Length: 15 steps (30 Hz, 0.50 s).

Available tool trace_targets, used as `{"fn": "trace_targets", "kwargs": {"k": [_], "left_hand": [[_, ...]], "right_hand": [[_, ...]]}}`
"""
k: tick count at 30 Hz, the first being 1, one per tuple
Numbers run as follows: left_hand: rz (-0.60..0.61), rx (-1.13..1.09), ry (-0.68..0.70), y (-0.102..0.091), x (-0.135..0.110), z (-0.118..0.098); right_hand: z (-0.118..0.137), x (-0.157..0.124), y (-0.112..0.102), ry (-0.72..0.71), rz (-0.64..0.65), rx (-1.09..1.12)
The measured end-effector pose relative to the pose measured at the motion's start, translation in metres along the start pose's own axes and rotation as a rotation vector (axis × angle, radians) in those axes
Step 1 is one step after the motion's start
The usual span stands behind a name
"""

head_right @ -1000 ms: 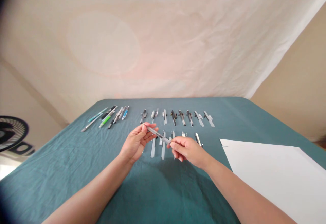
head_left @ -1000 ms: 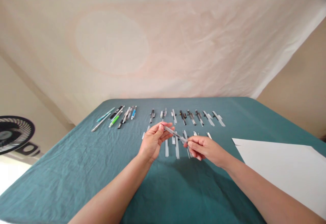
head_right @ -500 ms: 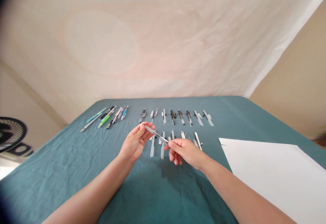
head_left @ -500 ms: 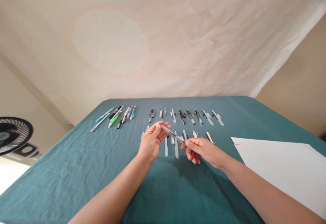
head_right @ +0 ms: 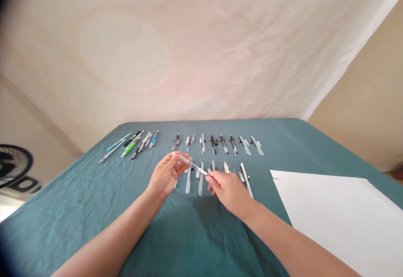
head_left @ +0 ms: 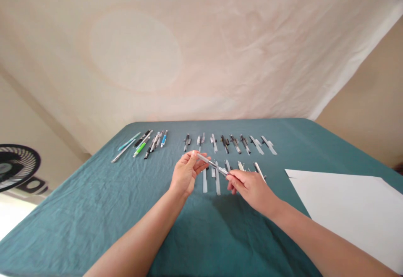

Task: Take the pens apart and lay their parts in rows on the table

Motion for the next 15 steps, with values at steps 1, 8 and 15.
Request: {"fn": "trace_targets", "kwargs": {"k": [1,8,15], "left_hand": [[0.041,-0.007,-0.008,0.0026,-0.0003,-0.0008],[0.139,0.034,-0.011,0.0071,-0.0031,-0.0073],[0.048,0.099,0.013,0.0009,-0.003,-0.0091]], "right_hand": [[-0.0016,0.0006,0.0005,0.03,0.029,0.066],[-0.0106,0.0016,0.0022,0.147,0.187,0.343],[-0.0099,0.0022,0.0007,0.135,0.152,0.266]]}}
Point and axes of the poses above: each hand's wrist, its own x-axis towards the middle knuckle, its own y-axis out of the palm, z = x × y, the point moved 4 cm from there along x, towards the middle knuckle, and after that the axes turned 4 degrees about -x, right-handed, at the moved point
